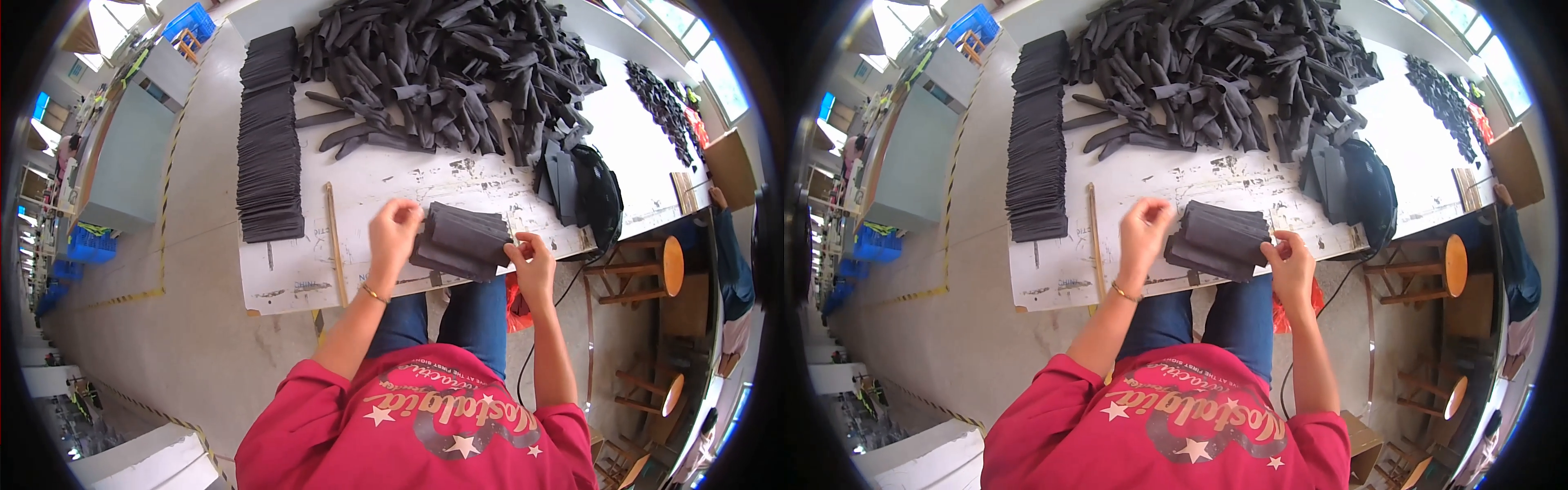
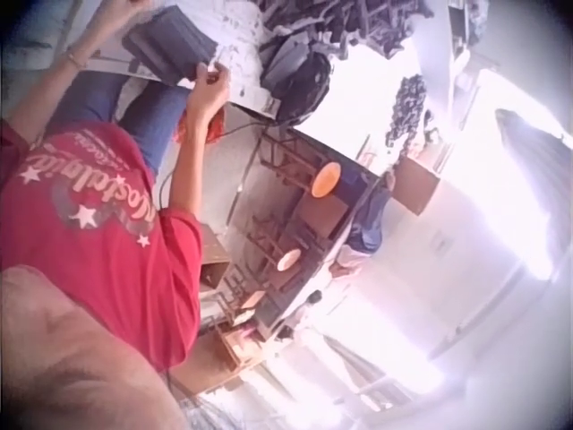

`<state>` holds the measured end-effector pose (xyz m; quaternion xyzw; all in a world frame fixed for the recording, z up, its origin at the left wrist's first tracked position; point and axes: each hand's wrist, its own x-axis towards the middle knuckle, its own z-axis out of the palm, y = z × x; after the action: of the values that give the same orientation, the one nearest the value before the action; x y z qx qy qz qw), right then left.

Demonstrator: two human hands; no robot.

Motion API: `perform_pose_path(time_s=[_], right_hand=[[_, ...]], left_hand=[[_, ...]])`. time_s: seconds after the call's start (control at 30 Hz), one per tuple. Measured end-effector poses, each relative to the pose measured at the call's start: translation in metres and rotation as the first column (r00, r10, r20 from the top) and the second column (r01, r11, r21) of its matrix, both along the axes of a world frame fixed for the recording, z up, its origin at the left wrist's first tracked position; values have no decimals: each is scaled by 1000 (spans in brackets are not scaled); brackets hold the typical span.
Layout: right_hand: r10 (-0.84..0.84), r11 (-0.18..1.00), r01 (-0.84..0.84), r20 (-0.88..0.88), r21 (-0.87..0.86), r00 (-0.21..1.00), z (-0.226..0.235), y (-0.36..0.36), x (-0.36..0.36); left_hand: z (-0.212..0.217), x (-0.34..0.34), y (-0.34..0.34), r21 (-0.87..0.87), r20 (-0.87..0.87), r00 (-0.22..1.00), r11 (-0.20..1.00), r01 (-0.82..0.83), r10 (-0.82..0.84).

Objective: Sorting and stacking dark gray foam components on a manufacturing workbench.

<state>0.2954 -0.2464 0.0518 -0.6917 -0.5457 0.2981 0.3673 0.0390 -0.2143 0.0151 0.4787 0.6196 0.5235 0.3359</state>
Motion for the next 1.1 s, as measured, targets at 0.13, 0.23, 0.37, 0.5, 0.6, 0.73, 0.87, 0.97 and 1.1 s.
perform_pose_path(time_s=[0.13,0.23,0.37,0.5,0.6,0.73,0.87,0.97,1.1], right_hand=[[-41,985,17,136,174,990,-7,16,26],[-66,974,27,167,225,984,-12,34,46],[-106,971,47,246,233,964,-19,47,64],[-94,965,12,305,261,948,-31,62,68],[-125,958,32,317,284,940,-35,77,69],[-185,952,71,374,297,909,-36,94,87],[-186,945,59,382,322,905,-40,115,82],[-284,934,149,424,324,860,-41,135,90],[-365,924,151,689,352,626,-48,161,100]], left_hand=[[6,-72,67,178,-156,952,956,-234,262],[-1,-126,119,245,-312,858,907,-344,409],[-11,-154,164,248,-573,789,965,-89,221],[-14,-157,180,94,-879,477,973,210,-18],[-11,-162,180,91,-881,472,973,211,-20],[-6,-133,185,-36,-819,560,985,170,-126],[-18,-164,184,25,-848,522,977,210,-90],[-16,-166,184,195,-860,507,952,238,49],[2,-160,167,173,-692,713,985,8,116]])
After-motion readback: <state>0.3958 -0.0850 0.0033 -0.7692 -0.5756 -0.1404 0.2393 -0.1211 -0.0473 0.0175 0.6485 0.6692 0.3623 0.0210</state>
